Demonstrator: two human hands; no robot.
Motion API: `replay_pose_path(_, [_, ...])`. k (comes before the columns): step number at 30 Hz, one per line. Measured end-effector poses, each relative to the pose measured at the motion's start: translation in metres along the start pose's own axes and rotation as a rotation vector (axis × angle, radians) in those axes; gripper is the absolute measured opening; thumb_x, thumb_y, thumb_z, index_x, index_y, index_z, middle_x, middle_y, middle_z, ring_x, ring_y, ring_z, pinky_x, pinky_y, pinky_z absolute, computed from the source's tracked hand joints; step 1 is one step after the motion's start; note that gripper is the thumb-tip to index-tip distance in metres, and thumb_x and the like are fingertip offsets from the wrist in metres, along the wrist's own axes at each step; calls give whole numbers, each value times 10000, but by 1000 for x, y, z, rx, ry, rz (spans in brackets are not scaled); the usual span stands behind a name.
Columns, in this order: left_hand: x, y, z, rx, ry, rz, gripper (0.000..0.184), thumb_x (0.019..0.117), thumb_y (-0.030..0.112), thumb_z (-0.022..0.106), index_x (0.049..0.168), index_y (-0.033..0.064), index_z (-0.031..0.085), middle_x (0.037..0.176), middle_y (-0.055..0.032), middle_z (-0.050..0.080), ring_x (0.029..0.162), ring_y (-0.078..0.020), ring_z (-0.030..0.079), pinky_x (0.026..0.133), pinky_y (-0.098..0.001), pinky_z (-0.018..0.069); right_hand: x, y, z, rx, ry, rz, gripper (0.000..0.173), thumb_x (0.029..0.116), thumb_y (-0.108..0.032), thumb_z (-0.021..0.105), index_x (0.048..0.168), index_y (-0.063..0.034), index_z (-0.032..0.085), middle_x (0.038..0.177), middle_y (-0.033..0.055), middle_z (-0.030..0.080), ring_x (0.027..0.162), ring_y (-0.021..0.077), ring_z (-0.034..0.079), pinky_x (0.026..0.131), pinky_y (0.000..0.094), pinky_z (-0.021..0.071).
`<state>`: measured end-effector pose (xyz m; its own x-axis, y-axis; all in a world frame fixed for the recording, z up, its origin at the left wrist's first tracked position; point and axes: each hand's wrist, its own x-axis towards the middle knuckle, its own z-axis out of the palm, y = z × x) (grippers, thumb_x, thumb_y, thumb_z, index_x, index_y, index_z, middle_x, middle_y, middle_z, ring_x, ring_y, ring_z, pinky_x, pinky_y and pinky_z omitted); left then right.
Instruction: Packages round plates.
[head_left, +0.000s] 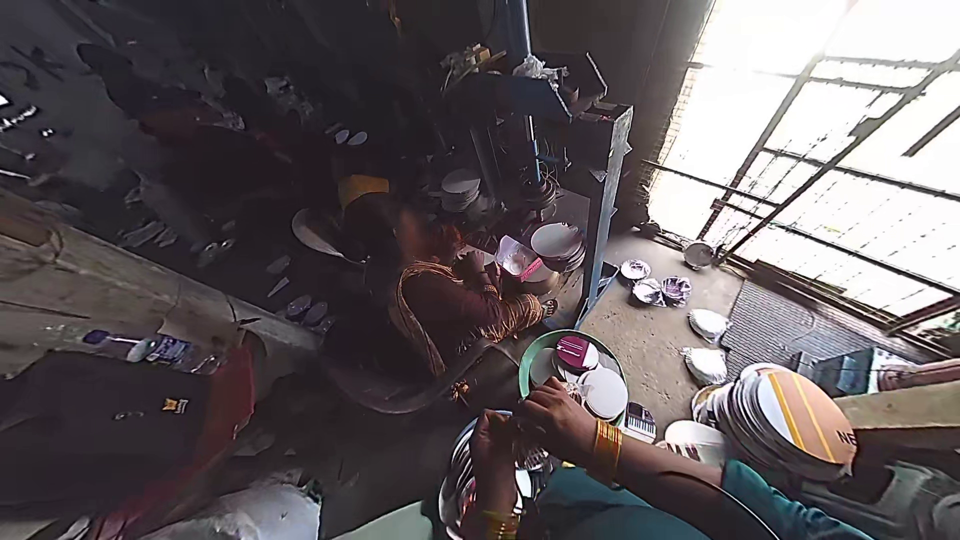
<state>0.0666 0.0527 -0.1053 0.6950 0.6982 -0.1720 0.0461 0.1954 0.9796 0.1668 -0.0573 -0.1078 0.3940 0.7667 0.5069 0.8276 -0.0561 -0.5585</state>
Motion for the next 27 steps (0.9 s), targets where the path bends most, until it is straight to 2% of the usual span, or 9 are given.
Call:
replay_pose_path(3, [1, -1, -10, -33, -29, -63, 178, 955, -26, 450, 825, 86, 499, 640, 77, 552, 573, -6, 566, 566, -183, 510, -4, -10, 11, 18, 15, 50, 167, 846, -132, 729, 959, -10, 744, 860, 141, 731, 851, 327, 723, 785, 529, 545])
replay_pose_path(5, [2, 0, -22, -58, -145, -55, 153, 914, -43, 503, 861, 94, 547, 698, 84, 604, 647, -9, 609, 639, -201, 544, -2, -18, 3, 166, -53, 216, 190, 886, -106, 713, 1031, 10, 749, 980, 191, 748, 961, 373, 721, 883, 597, 512])
replay_pose_path(7, [1, 4, -33, -53, -269, -59, 171, 906, -54, 549, 884, 113, 573, 745, 102, 633, 708, 6, 626, 699, -199, 550, -3, -20, -3, 244, -109, 283, 175, 899, -114, 705, 1030, -9, 756, 1023, 194, 733, 996, 378, 698, 876, 624, 480])
replay_pose_path(13, [-1, 2, -41, -78, -349, -182, 173, 904, -61, 611, 844, 97, 572, 702, 56, 649, 654, -38, 642, 656, -227, 568, -20, -13, 11, -56, 116, -89, 79, 864, -186, 728, 854, -110, 751, 915, 80, 733, 846, 242, 701, 758, 432, 547])
replay_pose_path(17, [0, 0, -49, -19, -459, -164, 138, 873, -15, 670, 874, 105, 601, 719, 72, 669, 669, -28, 655, 673, -227, 570, -20, -10, 8, -66, 91, -186, 96, 905, -157, 670, 847, -126, 740, 879, 55, 732, 802, 212, 697, 729, 402, 544])
replay_pose_path(19, [0, 0, -54, 94, -541, -41, 140, 840, 57, 738, 878, 128, 624, 746, 113, 655, 701, 15, 633, 695, -198, 549, -20, -16, 4, 57, 72, -75, 93, 896, -111, 676, 839, -65, 732, 853, 92, 734, 795, 236, 711, 729, 423, 549])
replay_pose_path(21, [-1, 4, -53, 329, -549, 208, 107, 834, 83, 765, 885, 44, 680, 807, 54, 690, 793, -8, 664, 779, -207, 564, -18, -22, -1, 236, -1, 142, 101, 904, -59, 668, 875, 24, 720, 847, 159, 722, 791, 281, 708, 751, 459, 550])
replay_pose_path(24, [-3, -2, -41, 743, -386, 784, 177, 809, 185, 697, 761, 20, 741, 789, -79, 739, 845, -221, 700, 816, -346, 559, -7, -19, -12, 475, -211, 505, 187, 966, -65, 616, 1023, 98, 688, 924, 218, 700, 872, 302, 678, 838, 489, 530])
replay_pose_path(27, [-2, -9, -25, 794, -254, 915, 169, 813, 154, 645, 794, 42, 771, 776, -67, 742, 807, -234, 690, 801, -332, 554, 4, 0, -21, 559, -348, 589, 169, 948, -57, 634, 1017, 90, 682, 915, 181, 687, 858, 242, 654, 823, 454, 528])
